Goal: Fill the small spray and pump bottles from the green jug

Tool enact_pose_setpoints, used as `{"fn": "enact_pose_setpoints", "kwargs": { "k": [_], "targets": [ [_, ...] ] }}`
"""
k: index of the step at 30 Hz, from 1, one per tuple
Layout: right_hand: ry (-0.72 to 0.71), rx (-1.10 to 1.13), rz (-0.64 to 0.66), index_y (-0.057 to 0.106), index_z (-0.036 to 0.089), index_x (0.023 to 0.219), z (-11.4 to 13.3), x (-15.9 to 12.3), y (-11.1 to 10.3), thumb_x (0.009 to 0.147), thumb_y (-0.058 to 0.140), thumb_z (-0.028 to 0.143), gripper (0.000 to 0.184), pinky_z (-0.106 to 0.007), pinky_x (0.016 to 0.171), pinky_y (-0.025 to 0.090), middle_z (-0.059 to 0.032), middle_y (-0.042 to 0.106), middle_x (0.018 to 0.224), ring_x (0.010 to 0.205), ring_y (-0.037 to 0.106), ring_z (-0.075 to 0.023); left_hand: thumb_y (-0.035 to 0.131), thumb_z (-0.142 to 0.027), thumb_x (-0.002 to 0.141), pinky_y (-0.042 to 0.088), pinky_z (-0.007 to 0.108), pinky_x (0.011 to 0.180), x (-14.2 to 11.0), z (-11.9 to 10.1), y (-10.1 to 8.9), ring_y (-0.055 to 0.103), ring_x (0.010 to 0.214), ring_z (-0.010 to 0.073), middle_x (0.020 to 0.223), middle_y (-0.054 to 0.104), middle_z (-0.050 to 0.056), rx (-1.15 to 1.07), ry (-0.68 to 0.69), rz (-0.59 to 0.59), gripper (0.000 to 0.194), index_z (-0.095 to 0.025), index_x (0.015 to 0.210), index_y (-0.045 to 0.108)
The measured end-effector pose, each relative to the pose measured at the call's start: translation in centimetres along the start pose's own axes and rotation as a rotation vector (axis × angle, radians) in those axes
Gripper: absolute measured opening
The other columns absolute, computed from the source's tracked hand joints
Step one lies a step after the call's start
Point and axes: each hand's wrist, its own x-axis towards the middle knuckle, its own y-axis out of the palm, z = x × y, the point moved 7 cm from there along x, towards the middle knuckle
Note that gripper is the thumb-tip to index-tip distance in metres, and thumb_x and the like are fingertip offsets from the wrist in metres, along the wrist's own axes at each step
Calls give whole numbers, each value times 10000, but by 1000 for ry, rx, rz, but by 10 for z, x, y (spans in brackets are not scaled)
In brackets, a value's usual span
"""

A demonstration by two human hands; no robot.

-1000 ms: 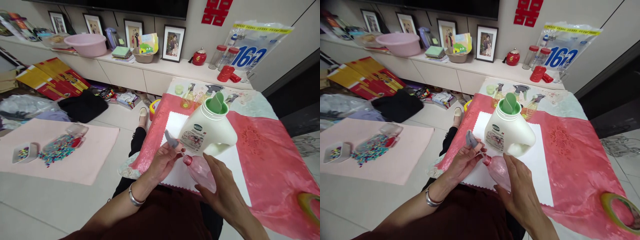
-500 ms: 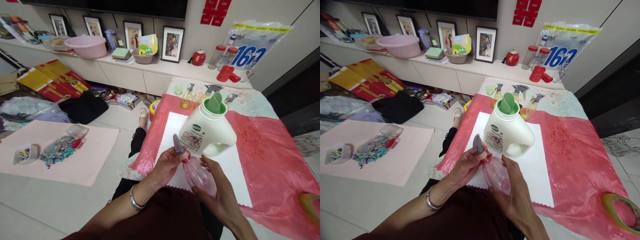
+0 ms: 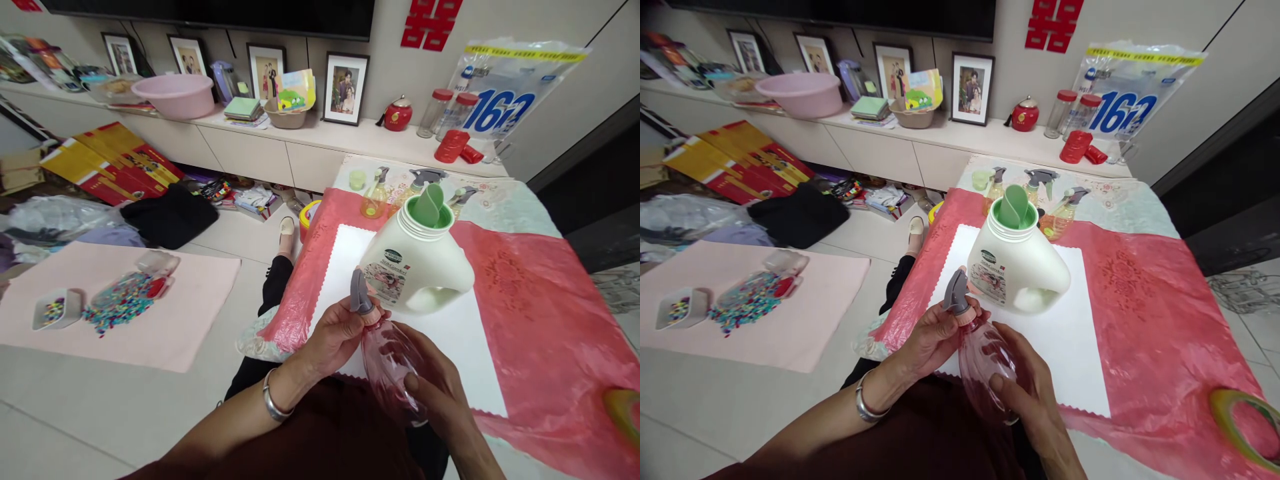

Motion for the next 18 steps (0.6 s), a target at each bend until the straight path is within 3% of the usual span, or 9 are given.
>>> {"fn": "enact_pose_setpoints", "kwargs": {
  "k": [7,14,18],
  "targets": [
    [-9,-60,-60,533,330,1455,6,0,8,891,783,449,628,-365,1088,487,-62,469,1466,1271,533,-263,968,-350,631,434,341,942,-3,-8,-3,613,874,148,864,642,-2,92,61,-101,354,-179,871,771],
    [3,44,40,514,316,1486,-6,5,9,903,765,461,651,-411,1132,460,-82,457,1485,1334,491,-294,965,-389,630,424,387,969,-3,-18,-5,609,862,173,815,642,8,115,113,-14,419,-175,936,776],
    [-15,30,-56,517,306,1483,-2,4,10,892,779,450,663,-398,1145,451,-76,443,1496,1374,449,-295,922,-408,697,427,395,965,-3,-24,-1,646,947,220,853,691,45,142,146,24,360,-174,925,770]
  ]
}}
